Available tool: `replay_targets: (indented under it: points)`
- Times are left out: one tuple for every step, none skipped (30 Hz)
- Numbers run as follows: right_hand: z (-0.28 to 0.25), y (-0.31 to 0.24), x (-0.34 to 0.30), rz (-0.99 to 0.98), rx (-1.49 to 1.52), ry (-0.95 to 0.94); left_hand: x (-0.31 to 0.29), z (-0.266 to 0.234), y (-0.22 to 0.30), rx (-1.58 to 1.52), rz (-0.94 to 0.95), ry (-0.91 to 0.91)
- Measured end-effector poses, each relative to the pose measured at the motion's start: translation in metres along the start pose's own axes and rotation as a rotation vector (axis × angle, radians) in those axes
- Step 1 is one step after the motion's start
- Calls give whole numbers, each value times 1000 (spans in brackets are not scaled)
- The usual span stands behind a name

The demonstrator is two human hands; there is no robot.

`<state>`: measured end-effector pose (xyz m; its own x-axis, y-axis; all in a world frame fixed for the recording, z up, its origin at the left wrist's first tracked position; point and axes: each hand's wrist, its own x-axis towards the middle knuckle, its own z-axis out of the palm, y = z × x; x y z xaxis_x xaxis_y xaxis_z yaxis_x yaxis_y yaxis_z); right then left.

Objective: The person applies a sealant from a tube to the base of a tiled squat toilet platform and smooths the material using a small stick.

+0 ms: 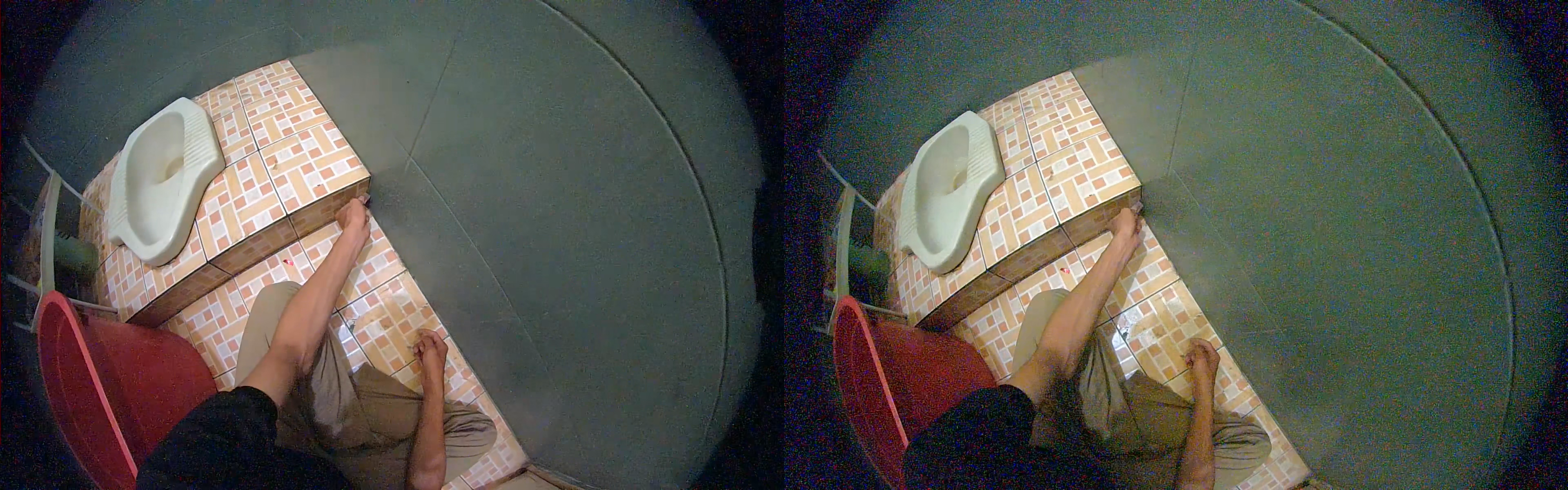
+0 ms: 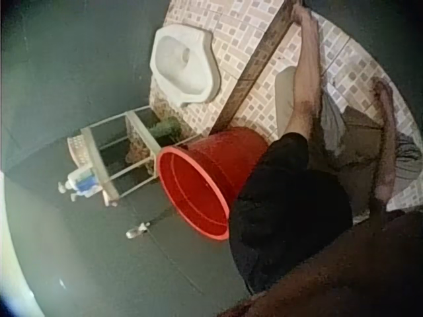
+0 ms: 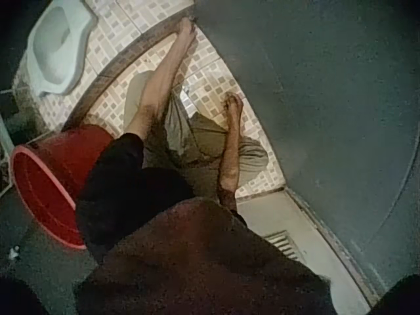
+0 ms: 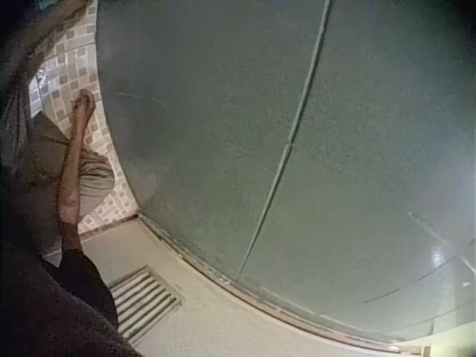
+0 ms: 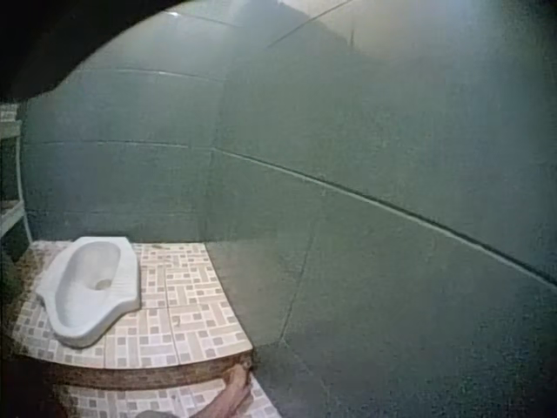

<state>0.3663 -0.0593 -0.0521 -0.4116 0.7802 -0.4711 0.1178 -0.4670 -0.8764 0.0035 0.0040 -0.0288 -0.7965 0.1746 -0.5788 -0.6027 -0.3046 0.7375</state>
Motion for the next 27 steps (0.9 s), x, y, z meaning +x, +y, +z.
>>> replay_targets:
  points:
    - [2,-1,0,-6,-8,-11,4,-1,0,38,4,9]
    - [1,-2,-1,-6,-7,-8,0,1,1,39,2,7]
    - [0,-4,-1,14,-8,-3,-4,5,3,9,30,50]
    - [1,-5,-1,34,-8,1,-7,7,4,-20,58,93]
    - [-2,-3,-1,36,-10,5,-12,9,3,-19,53,93]
    - [-4,-1,0,13,12,16,-17,10,1,2,44,88]
    - [-7,1,0,-11,34,26,-22,11,0,24,34,84]
    - [-4,0,0,-12,37,17,-17,7,1,22,43,86]
    - [0,-1,-2,-9,5,14,-10,0,0,-20,27,69]
    - [4,-2,-3,-5,-27,11,-2,-5,0,-61,12,52]
    - [1,-2,-3,-7,-28,16,-5,-2,0,-61,7,47]
    - [-1,-1,-3,2,0,30,-7,1,1,-72,2,26]
    - [-3,0,-2,12,28,44,-9,4,1,-82,-3,4]
    - [-3,1,-1,14,27,42,-8,5,0,-82,-3,7]
    - [-3,1,1,-14,23,26,-9,7,0,-87,-8,31]
    - [-3,1,2,-41,20,11,-10,8,-1,-92,-14,54]
    - [-4,1,1,-41,18,10,-7,5,-3,-92,-15,55]
    - [2,-1,-2,-18,6,10,3,-2,-3,-104,-13,65]
    - [8,-2,-3,5,-7,10,13,-7,-3,-116,-11,75]
    - [3,-1,-2,2,-9,19,6,-2,-3,-115,-19,69]
    - [-2,1,-1,-2,2,20,-1,3,-2,-167,-29,71]
    - [-6,2,1,-6,13,20,-8,8,-2,-219,-40,74]
    - [-6,4,2,-2,13,19,-10,7,-3,-217,-40,78]
    - [-7,5,3,5,10,24,-11,7,-3,-159,1,77]
    - [-7,6,3,12,6,30,-13,6,-4,-102,42,75]
    - [-6,4,2,9,7,29,-10,6,-2,-104,44,73]
    - [-5,2,1,10,-4,11,-8,4,0,-141,-2,43]
